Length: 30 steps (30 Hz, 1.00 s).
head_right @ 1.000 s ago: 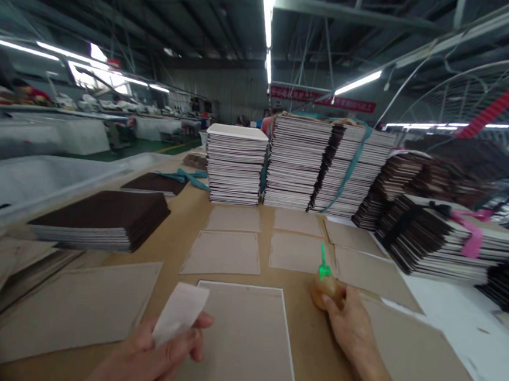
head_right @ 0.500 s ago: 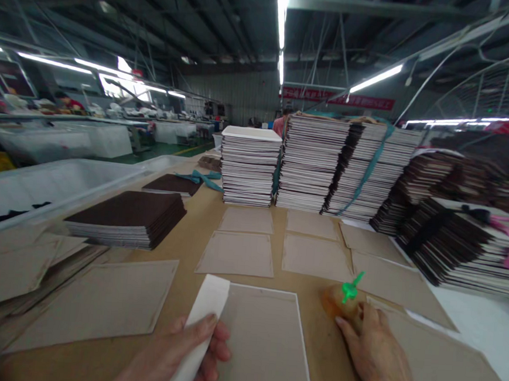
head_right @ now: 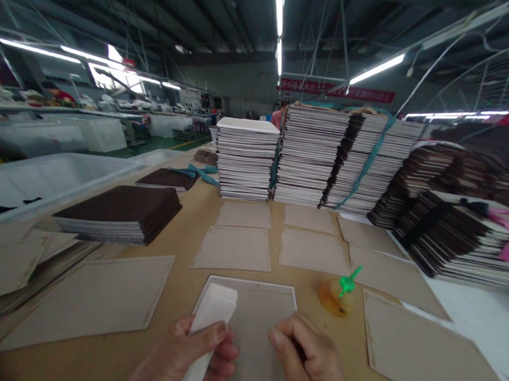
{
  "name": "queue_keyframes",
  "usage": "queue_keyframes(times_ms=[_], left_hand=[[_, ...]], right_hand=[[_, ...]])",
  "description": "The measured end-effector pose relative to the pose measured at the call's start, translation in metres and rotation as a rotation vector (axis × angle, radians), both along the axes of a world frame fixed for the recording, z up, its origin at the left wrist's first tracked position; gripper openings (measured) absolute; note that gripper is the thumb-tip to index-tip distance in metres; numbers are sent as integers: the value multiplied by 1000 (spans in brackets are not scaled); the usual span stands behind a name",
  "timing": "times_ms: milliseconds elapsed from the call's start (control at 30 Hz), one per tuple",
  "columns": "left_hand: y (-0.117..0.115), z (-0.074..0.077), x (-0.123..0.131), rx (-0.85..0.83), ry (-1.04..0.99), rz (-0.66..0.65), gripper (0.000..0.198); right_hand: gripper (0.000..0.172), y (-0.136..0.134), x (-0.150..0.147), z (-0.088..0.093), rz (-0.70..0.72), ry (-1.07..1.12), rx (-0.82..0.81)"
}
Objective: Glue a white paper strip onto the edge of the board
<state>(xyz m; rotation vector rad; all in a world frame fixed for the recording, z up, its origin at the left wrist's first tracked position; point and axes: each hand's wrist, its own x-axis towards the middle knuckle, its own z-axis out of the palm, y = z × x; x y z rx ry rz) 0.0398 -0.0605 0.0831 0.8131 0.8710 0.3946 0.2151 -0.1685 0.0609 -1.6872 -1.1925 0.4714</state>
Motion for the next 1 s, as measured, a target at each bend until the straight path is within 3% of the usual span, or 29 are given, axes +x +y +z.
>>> queue_keyframes(times_ms=[200,267,567,1000], left_hand=[[-7,-4,6,10,12,-63,57],[-9,-6,7,7,12,-80,59],[-7,-11,4,8,-4,-28,59],[-8,-22,5,114,74,-80,54]], right_hand=[[30,31,-29,9,204,459,-82],[31,37,-31,12,218,501,-83],[30,39,-18,8,180,444,-119],[33,36,-13,5,217,151,36]])
